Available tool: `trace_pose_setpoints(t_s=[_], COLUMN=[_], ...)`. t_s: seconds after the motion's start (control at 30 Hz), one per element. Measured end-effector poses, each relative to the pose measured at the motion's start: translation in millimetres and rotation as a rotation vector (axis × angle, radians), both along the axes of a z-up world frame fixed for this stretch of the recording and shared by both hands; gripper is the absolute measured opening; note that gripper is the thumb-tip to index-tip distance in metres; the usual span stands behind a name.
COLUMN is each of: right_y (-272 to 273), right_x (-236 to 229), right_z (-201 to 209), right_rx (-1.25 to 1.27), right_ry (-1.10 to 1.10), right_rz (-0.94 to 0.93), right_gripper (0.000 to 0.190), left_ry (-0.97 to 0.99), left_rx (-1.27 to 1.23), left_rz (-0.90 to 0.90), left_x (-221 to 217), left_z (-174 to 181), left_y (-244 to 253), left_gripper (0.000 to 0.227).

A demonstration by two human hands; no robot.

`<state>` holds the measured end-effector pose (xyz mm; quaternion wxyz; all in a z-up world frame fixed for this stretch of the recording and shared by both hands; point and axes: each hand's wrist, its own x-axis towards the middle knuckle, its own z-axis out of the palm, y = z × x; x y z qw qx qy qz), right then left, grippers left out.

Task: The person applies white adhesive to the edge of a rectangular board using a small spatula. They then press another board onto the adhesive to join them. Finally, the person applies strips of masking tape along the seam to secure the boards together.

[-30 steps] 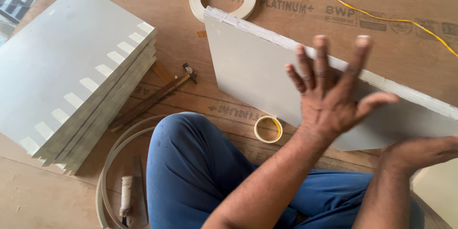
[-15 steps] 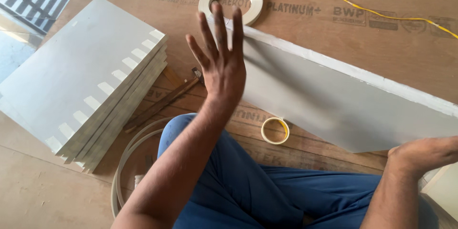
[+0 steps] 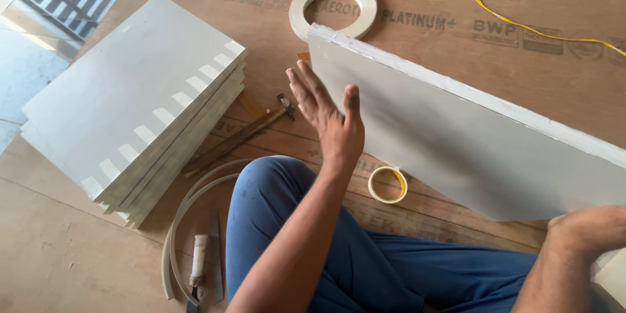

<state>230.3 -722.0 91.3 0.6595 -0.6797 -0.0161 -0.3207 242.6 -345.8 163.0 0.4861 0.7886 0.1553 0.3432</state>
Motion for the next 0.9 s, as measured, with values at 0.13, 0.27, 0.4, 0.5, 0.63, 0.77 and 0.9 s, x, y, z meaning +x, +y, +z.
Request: trace_pose_setpoints(t_s=[0.13, 0.27, 0.4, 0.5, 0.63, 0.77, 0.9], right_y=[7, 6, 9, 8, 13, 13, 12], right_x=[3, 2, 6, 1, 1, -2, -6], right_z=[0, 0, -3, -5, 0, 6, 8], right_rx=[-0.009, -0.02, -0.026, -0.029, -0.029, -0.038, -0.051], right_ry=[-0.025, -0.029, -0.024, -0.009, -0.021, -0.027, -0.026], right_rz=[-0.001, -0.017, -0.018, -0.021, -0.022, -0.027, -0.024], right_gripper=[0.093, 0.093, 0.093, 0.093, 0.093, 0.093, 0.093], left_ry=[0.047, 0.004, -0.057, -0.07, 0.146, 0.124, 0.01], left_rx=[0.039, 0.081, 0.356, 0.209, 0.232, 0.079, 0.336], left_rz=[0.095, 0.09, 0.09, 0.104, 0.169, 0.199, 0.175], left_x=[36, 41, 25, 30, 37, 29, 20], left_z=[-3, -6, -9, -9, -15, -12, 11], left_y=[-12, -32, -26, -10, -1, 6, 14], left_gripper=[0.102, 0.104, 0.095, 0.097, 0.096, 0.096, 0.09])
